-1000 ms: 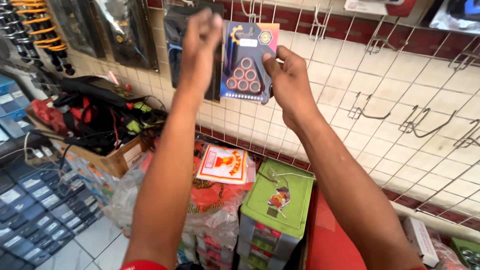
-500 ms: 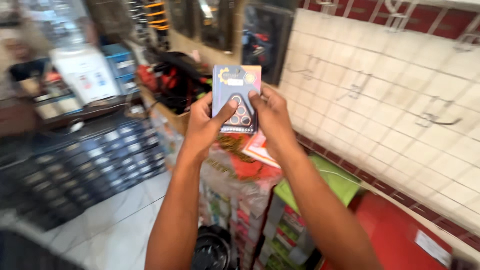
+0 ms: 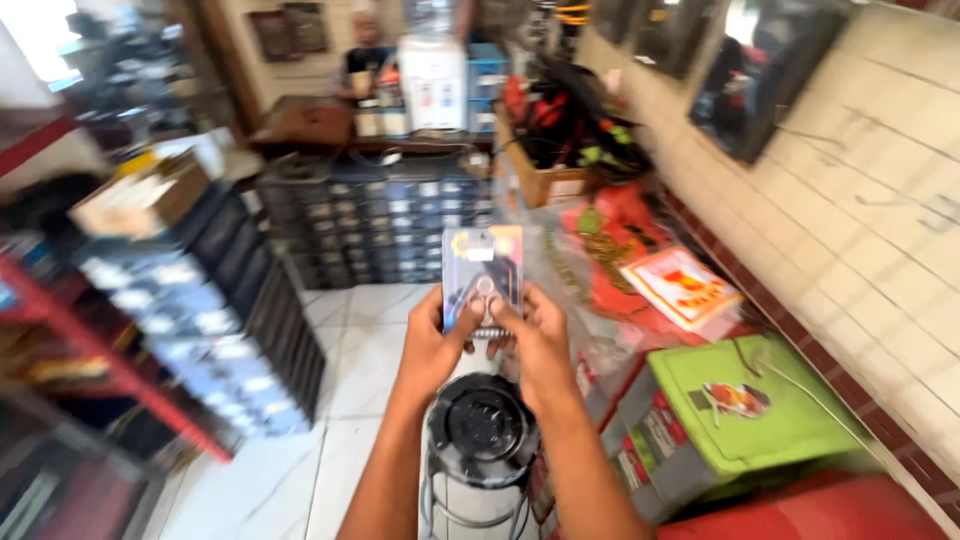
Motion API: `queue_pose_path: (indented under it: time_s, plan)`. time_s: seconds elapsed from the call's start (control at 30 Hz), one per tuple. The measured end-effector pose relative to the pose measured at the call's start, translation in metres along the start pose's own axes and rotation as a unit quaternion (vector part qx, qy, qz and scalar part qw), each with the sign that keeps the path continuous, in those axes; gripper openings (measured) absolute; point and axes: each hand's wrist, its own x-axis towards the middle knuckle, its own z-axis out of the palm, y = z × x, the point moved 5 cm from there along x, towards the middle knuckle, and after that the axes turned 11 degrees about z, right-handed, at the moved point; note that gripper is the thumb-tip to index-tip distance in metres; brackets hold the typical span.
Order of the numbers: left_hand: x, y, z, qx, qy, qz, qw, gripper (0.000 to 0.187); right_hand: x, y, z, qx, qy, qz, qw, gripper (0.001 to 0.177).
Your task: The person picks up various motorcycle parts in plastic packaging from a wire display rack and places them on a glass counter. The person then moves items from the counter back to the rack and arranges them on different sections of the display.
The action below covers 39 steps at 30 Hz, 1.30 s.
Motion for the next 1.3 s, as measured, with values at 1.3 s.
queue_pose_path:
  time_s: [1.3]
  plan:
    - [-0.646, 0.325, -0.131, 0.189, 0.601, -0.020, 0.776, 0.022, -0.553, 0.220, 0.241, -0.061, -0.570, 0.291, 0.766, 0.021]
